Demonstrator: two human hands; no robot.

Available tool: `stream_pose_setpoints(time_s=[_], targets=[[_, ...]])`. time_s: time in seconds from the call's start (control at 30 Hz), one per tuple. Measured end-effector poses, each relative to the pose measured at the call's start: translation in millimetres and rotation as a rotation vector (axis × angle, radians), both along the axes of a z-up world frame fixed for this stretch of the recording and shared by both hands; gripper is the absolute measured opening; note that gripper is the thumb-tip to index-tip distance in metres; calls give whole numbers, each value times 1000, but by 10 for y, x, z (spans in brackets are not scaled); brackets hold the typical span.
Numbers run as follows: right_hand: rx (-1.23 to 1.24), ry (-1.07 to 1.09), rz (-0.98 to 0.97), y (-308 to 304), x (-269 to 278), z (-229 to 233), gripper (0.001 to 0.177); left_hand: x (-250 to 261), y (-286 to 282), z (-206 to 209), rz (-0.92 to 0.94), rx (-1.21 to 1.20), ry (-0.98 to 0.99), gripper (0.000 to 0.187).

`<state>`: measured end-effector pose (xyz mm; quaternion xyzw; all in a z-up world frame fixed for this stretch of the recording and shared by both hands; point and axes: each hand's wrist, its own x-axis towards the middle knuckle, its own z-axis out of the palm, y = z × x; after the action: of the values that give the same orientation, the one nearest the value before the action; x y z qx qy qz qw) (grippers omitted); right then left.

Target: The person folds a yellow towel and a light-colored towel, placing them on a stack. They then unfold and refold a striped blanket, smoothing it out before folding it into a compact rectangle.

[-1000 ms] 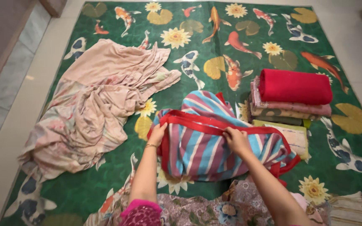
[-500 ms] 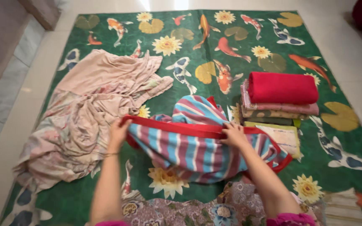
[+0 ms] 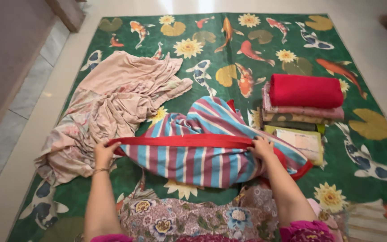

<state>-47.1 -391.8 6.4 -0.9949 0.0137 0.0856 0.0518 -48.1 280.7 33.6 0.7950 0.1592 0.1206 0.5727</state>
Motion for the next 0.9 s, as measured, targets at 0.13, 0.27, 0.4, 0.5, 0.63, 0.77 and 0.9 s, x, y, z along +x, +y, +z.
stream_pose_setpoints(time_s=[0.13,0.27,0.4,0.5,0.63,0.77,0.9], targets=[[-46,109,-50,-56,-62,11,43,-31,-191,-143,-186,-270,147,40],[85,145,13,-40,15,41,41,-4,-206,-107,-377,-347,300,33],[251,252,75,-100,17,86,49,58,-99,-23,-198,-300,180,30],[390,431,113,-187,-71,154,48,102,40,73,-85,-44,-27,31],[275,547,124,-337,-429,179,32,132,164,169,162,369,-156,27],[244,373,31,-371,-790,-40,28,232,112,189,238,90,54,29],[495,-147,-86,-498,-559,-24,23,449,20,406,36,-644,-105,26]])
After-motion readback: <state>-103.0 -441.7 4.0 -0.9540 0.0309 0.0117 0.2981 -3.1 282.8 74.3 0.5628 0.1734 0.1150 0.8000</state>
